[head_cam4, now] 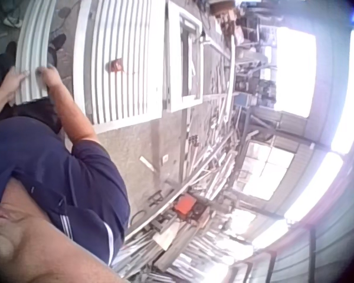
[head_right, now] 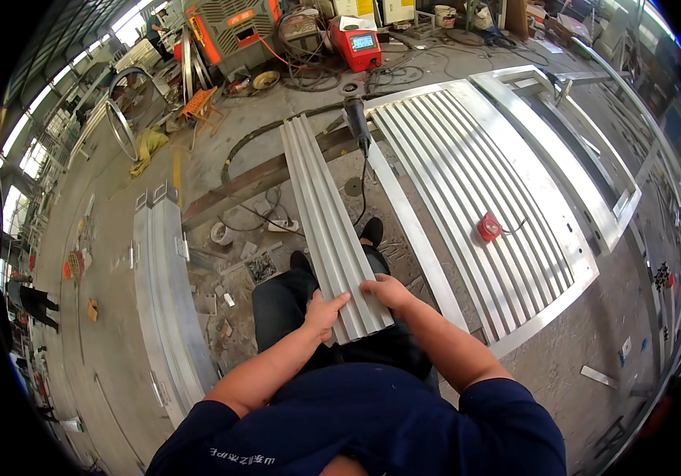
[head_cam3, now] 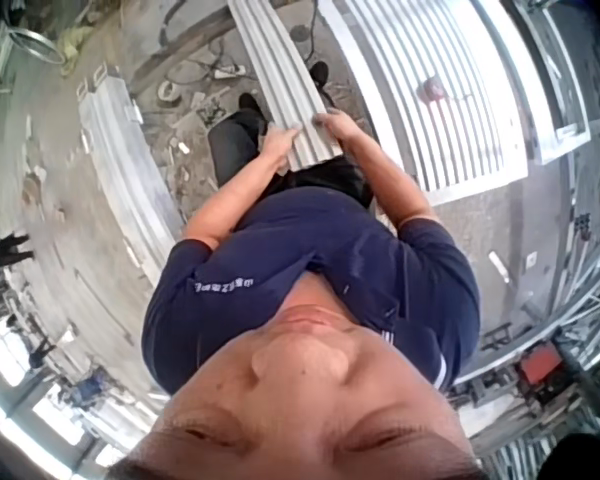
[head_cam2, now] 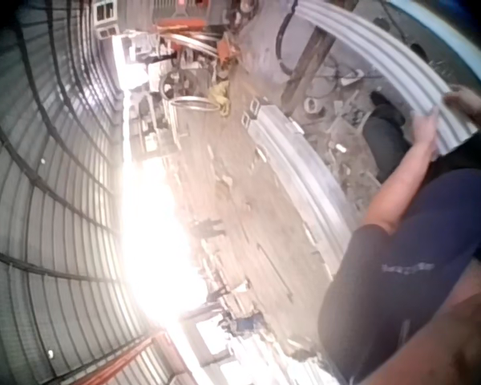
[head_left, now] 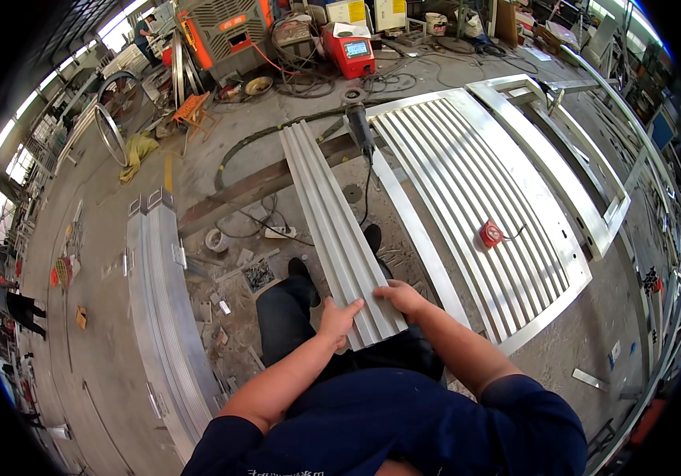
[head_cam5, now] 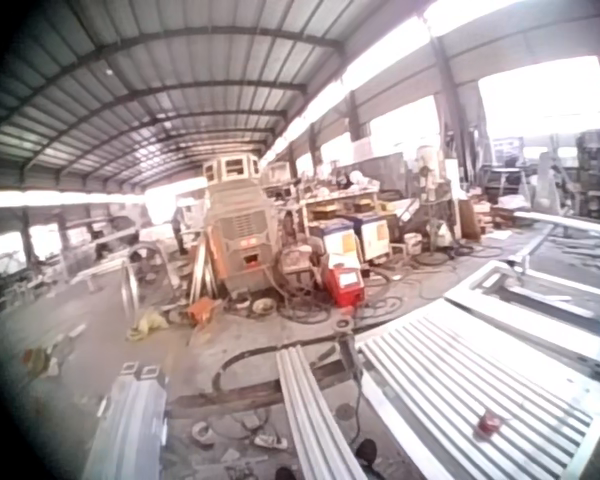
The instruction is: The person arranges long metal slats on a flat metal panel, uses an angle grinder to smooth edges, measures the panel with a tape measure, and stacks the slats in parallel rows. The work occurs in a workshop with scattered tools and metal parts.
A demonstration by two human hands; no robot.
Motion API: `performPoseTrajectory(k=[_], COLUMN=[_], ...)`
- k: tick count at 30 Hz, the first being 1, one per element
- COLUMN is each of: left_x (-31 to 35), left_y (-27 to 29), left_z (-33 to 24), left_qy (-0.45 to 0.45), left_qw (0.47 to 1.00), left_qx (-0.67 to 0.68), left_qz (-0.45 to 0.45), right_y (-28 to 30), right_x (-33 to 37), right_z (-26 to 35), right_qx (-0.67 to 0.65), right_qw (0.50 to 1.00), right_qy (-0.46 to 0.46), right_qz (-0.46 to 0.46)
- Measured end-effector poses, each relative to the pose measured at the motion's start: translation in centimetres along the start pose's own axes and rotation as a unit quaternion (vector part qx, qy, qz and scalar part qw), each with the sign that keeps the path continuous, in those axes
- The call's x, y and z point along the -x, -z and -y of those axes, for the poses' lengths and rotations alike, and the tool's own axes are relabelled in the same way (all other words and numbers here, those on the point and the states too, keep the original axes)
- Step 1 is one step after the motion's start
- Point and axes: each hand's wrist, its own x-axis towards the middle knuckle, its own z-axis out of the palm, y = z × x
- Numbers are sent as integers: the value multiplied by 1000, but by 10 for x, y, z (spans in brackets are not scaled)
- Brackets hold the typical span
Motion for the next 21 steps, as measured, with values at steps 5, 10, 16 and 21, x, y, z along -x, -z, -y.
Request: performPoseTrajectory(k=[5,10,16,21], left_x=[-4,-16,-23,-23], left_y=[3,9,30,30], left_z=[10,20,6,3], left_qy=[7,4,98,102], left_qw=[1000,1000,925,783], left_qx=[-14,-21,300,491], left_qz=[6,15,211,367], right_y=[11,117,230,274], right_x=[27,9,-5,-20], right_z=[15,11,37,22], right_qx=[374,473,561,520], right_qw=[927,756,649,718], right_qy=[30,303,75,46], right_qz=[-22,-336,-509,-461])
